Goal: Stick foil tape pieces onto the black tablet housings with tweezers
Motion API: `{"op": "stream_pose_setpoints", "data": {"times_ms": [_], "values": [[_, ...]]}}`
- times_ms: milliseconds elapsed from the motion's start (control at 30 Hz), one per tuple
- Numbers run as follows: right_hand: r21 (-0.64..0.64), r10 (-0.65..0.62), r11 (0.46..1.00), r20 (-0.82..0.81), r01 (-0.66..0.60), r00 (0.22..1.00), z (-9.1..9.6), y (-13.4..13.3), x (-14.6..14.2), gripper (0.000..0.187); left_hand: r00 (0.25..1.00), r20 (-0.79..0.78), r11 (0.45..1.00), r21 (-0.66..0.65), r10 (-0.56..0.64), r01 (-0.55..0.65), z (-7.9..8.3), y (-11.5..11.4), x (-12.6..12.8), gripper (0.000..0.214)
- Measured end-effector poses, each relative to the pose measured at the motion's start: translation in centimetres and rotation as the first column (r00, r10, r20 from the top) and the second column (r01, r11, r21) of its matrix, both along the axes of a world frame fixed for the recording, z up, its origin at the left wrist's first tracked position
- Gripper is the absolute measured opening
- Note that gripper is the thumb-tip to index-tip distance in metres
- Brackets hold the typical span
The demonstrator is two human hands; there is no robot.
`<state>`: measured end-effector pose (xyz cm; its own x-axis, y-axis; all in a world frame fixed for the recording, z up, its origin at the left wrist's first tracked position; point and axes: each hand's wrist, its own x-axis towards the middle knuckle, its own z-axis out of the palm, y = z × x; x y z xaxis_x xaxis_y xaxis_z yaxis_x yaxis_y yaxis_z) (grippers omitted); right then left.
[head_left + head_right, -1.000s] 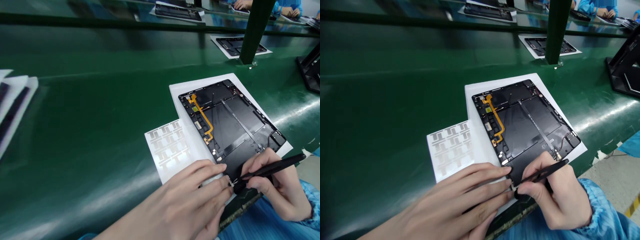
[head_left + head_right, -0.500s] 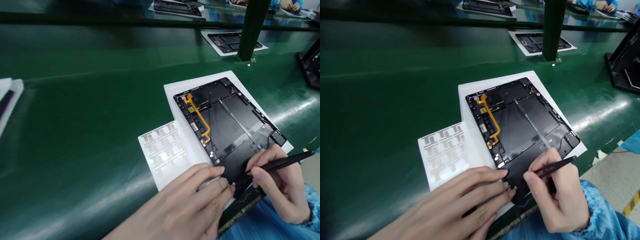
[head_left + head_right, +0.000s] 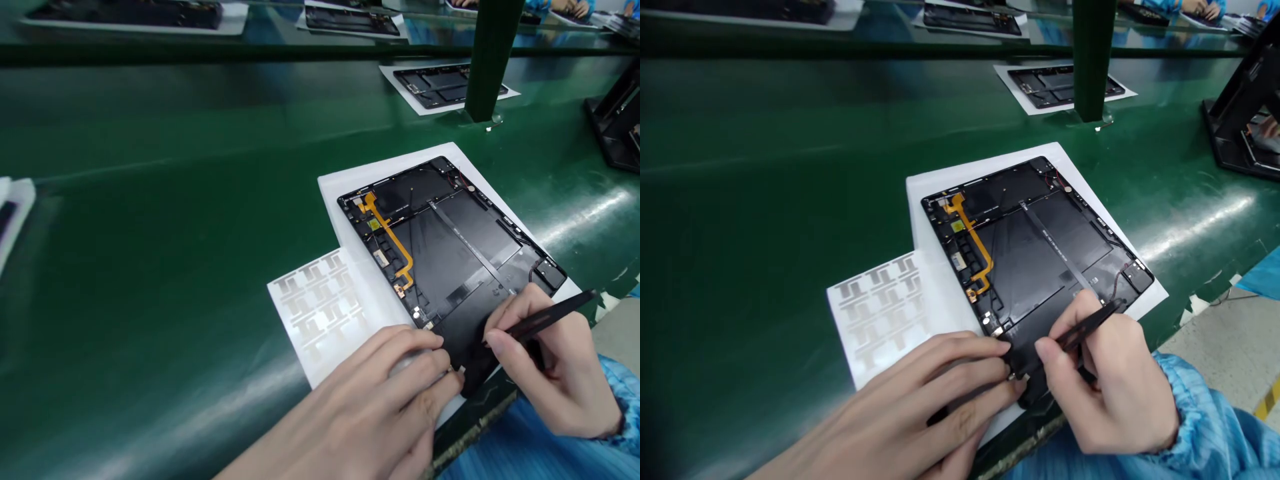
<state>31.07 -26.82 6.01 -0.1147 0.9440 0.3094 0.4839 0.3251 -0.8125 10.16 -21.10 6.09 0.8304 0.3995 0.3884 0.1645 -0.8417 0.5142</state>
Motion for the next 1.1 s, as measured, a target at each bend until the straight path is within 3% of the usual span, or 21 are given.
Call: {"op": "stream_pose_setpoints", "data": {"times_ms": [200,400,567,633,700,800,900,1000,1100], "values": [[0.026,-0.158,0.987,0.000,0.158,0.987,0.1,0.4,1.8,0.010,0.998,0.056,0.999,-0.027,0.025,-0.024,-0.9,-0.4,0.0,0.029],[0.069,-0.231,0.968,-0.143,0.242,0.962,-1.0,0.3,2.0,0.013,0.995,0.100,0.999,0.039,0.031,-0.035,-2.1,-0.8,0.2,0.031],[0.062,-0.331,0.931,-0.271,0.360,0.904,-2.1,-0.2,1.8,0.012,0.998,0.057,0.996,0.090,0.019,-0.024,-0.9,-0.6,0.8,0.030],[0.055,-0.327,0.935,-0.246,0.350,0.913,-2.2,-0.2,1.8,0.016,0.997,0.024,0.994,0.084,0.070,-0.072,0.5,1.5,1.0,0.029],[0.045,-0.325,0.938,-0.221,0.343,0.919,-2.2,-0.3,1.9,0.022,0.972,-0.034,0.972,0.020,0.234,-0.233,1.8,5.2,1.0,0.029],[0.034,-0.345,0.933,-0.198,0.359,0.917,-2.6,-0.3,2.1,0.030,0.849,-0.128,0.855,-0.008,0.513,-0.518,2.6,12.0,0.2,0.037],[0.031,-0.326,0.941,-0.176,0.337,0.929,-3.3,-0.2,2.2,0.035,0.723,-0.215,0.721,-0.103,0.656,-0.685,1.5,17.1,-1.1,0.032],[0.017,-0.318,0.945,-0.169,0.326,0.933,-3.9,-0.2,2.1,0.038,0.692,-0.286,0.646,-0.247,0.663,-0.722,-0.3,19.0,-2.2,0.027],[0.019,-0.325,0.943,-0.183,0.333,0.928,-4.1,-0.2,2.0,0.039,0.709,-0.285,0.597,-0.390,0.645,-0.701,-1.4,18.9,-2.7,0.027]]}}
